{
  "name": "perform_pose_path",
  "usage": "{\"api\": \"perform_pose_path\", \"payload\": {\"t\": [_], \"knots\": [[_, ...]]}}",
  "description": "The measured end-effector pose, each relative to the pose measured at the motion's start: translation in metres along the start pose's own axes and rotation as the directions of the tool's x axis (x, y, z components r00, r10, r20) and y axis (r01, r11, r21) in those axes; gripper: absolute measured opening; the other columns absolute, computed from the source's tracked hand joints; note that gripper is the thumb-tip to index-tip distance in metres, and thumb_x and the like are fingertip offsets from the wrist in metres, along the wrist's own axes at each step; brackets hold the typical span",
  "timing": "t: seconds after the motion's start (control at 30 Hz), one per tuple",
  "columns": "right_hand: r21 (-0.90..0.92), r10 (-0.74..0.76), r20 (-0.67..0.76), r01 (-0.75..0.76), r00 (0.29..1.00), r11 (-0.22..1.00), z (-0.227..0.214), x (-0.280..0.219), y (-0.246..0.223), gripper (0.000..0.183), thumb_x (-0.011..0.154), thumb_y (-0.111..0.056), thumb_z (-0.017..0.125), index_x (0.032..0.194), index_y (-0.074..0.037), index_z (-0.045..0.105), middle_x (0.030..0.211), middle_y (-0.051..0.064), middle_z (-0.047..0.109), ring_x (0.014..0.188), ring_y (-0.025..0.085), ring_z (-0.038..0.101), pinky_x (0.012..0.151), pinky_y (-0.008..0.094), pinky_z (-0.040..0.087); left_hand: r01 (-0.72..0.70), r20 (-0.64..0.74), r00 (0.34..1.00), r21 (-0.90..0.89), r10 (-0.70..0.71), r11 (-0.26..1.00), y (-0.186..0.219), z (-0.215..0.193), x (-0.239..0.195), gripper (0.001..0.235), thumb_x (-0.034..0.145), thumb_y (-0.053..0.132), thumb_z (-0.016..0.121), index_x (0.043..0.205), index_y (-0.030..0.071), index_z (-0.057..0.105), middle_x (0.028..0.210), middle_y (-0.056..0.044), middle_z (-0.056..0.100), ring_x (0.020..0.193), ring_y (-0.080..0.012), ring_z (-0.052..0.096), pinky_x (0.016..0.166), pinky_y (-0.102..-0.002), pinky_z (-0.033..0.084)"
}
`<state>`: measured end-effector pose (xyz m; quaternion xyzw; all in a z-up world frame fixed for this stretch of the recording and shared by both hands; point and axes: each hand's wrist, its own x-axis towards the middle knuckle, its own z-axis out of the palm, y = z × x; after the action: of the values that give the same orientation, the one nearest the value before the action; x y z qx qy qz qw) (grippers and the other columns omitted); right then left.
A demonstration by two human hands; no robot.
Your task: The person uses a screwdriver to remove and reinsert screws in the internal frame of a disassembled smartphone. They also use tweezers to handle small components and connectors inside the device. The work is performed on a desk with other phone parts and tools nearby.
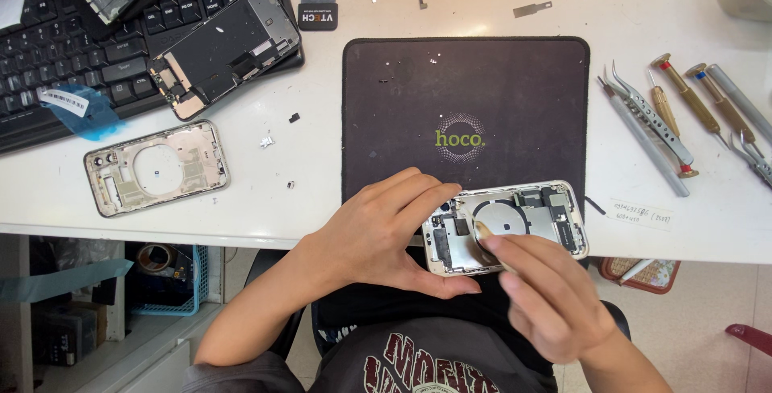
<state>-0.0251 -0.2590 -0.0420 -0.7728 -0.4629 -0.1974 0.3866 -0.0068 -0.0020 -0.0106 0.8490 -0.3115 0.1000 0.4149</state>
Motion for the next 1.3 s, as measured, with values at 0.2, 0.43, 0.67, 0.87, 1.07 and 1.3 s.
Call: {"api": "perform_pose_path", "payload": {"t": [0.2, 0.43, 0.67, 0.87, 1.07, 1.3], "knots": [[0.045, 0.442, -0.198, -0.442, 0.875, 0.896, -0.037, -0.002, -0.003, 0.027, 0.114, -0.001, 0.045, 0.140, -0.011, 0.049, 0.110, 0.024, 0.070, 0.094, 0.031, 0.074, 0.082, 0.038, 0.063, -0.027, 0.096, 0.995, 0.108, 0.017, 0.994, 0.004, -0.004, 0.001, 0.097, 0.083, 0.057, 0.084, 0.142, -0.013, 0.049, 0.118, -0.017, 0.066, 0.095, -0.0253, 0.064, 0.088, -0.034, 0.055], [0.269, 0.716, -0.044, -0.682, 0.697, 0.681, -0.063, 0.047, -0.004, 0.024, 0.101, -0.011, 0.058, 0.124, -0.007, 0.062, 0.082, 0.003, 0.069, 0.066, 0.008, 0.064, 0.058, 0.020, 0.052, -0.027, 0.142, 0.990, 0.200, -0.002, 0.979, 0.007, -0.007, 0.000, 0.097, 0.083, 0.051, 0.080, 0.146, -0.013, 0.043, 0.127, -0.018, 0.062, 0.112, -0.0298, 0.059, 0.098, -0.038, 0.053], [-0.148, 0.334, 0.266, -0.304, 0.904, 0.941, -0.020, 0.072, 0.029, 0.022, 0.079, -0.008, 0.084, 0.098, -0.001, 0.075, 0.073, 0.003, 0.065, 0.052, 0.011, 0.058, 0.044, 0.028, 0.045, -0.012, 0.153, 0.988, 0.185, -0.017, 0.983, 0.008, -0.006, 0.000, 0.095, 0.087, 0.051, 0.078, 0.146, -0.014, 0.042, 0.132, -0.021, 0.062, 0.112, -0.0306, 0.059, 0.096, -0.038, 0.054], [-0.111, 0.239, 0.281, -0.216, 0.929, 0.970, -0.012, 0.077, 0.033, 0.020, 0.078, -0.008, 0.084, 0.095, -0.001, 0.075, 0.077, 0.002, 0.064, 0.057, 0.013, 0.063, 0.048, 0.028, 0.049, -0.073, 0.173, 0.985, 0.275, 0.025, 0.959, 0.003, -0.008, -0.001, 0.090, 0.092, 0.052, 0.076, 0.144, -0.015, 0.046, 0.136, -0.023, 0.063, 0.111, -0.0316, 0.060, 0.100, -0.037, 0.053], [-0.146, 0.207, 0.321, -0.168, 0.924, 0.975, -0.010, 0.081, 0.033, 0.024, 0.075, -0.008, 0.083, 0.095, 0.000, 0.076, 0.077, 0.002, 0.063, 0.059, 0.015, 0.063, 0.049, 0.030, 0.050, -0.099, 0.188, 0.981, 0.303, 0.042, 0.948, 0.002, -0.009, -0.001, 0.086, 0.093, 0.052, 0.074, 0.141, -0.016, 0.050, 0.136, -0.023, 0.063, 0.112, -0.0321, 0.060, 0.102, -0.037, 0.053], [-0.211, 0.085, 0.354, -0.009, 0.931, 0.977, -0.013, 0.081, 0.037, 0.026, 0.078, -0.012, 0.079, 0.098, 0.005, 0.076, 0.077, 0.004, 0.064, 0.060, 0.016, 0.063, 0.050, 0.030, 0.050, -0.098, 0.182, 0.982, 0.318, 0.040, 0.943, 0.002, -0.007, -0.001, 0.072, 0.091, 0.053, 0.074, 0.120, -0.012, 0.064, 0.134, -0.025, 0.064, 0.112, -0.0331, 0.061, 0.100, -0.038, 0.053]]}}
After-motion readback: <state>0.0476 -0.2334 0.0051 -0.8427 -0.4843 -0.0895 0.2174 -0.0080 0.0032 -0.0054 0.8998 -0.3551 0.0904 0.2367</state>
